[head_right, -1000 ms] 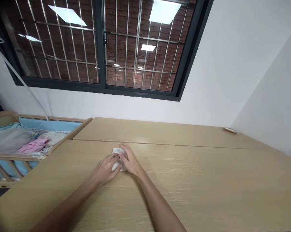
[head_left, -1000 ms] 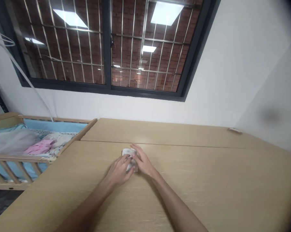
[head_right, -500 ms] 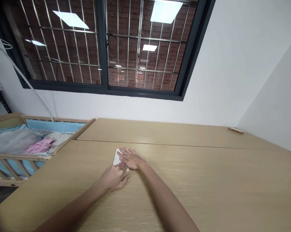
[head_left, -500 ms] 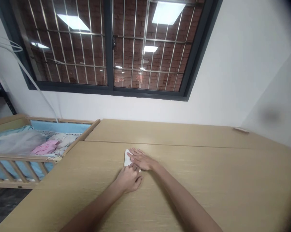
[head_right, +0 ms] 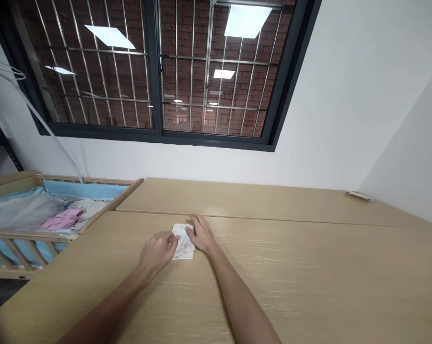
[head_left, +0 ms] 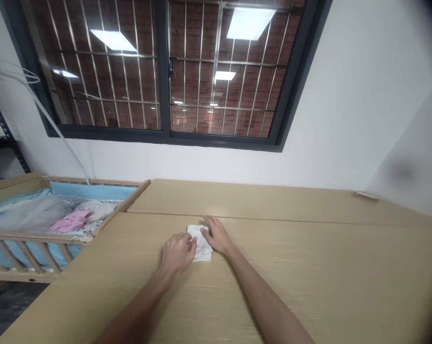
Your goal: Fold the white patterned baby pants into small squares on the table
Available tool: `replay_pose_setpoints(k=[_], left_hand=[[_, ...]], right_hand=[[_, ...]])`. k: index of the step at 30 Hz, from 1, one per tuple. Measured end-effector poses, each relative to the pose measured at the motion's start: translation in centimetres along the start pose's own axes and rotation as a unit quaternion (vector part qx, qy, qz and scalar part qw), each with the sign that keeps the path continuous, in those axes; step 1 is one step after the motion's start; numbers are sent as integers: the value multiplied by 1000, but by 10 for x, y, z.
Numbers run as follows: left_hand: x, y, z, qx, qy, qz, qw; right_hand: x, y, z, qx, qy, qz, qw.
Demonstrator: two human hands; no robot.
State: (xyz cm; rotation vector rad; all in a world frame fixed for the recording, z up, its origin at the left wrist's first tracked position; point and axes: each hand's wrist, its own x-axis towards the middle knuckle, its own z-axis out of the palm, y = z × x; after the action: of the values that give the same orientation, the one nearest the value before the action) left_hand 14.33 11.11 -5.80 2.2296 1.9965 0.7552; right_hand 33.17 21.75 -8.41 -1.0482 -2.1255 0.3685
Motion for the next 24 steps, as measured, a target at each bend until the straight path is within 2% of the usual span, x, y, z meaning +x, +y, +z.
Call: replay_pose_setpoints(k=[2, 4, 8, 11, 15, 20, 22, 24], left_hand=[[5, -8, -1, 50, 11, -45, 998], [7, -13, 2, 83, -22, -63, 994], [10, -16, 9, 73, -90, -33, 993], [11, -15, 12, 59, -102, -17, 993], [12, -13, 10, 46, -115, -22, 992], [1, -10, -10, 27, -116, -23, 993], [-17, -13, -24, 16, -109, -19, 994], [-48, -22, -40, -16, -90, -21, 996]], right_hand=[[-1, -4, -2, -19, 21, -5, 1000], [-2, -6, -3, -12, 25, -3, 1000], [-2, -5, -4, 42, 15, 31, 999], [-2, -6, -4, 47, 12, 53, 997], [-4, -16, -4, 13, 23, 43, 999], [-20, -46, -4, -44, 21, 47, 998], [-31, -67, -3, -30, -1, 46, 998], [-44, -94, 0, 20, -44, 54, 997]])
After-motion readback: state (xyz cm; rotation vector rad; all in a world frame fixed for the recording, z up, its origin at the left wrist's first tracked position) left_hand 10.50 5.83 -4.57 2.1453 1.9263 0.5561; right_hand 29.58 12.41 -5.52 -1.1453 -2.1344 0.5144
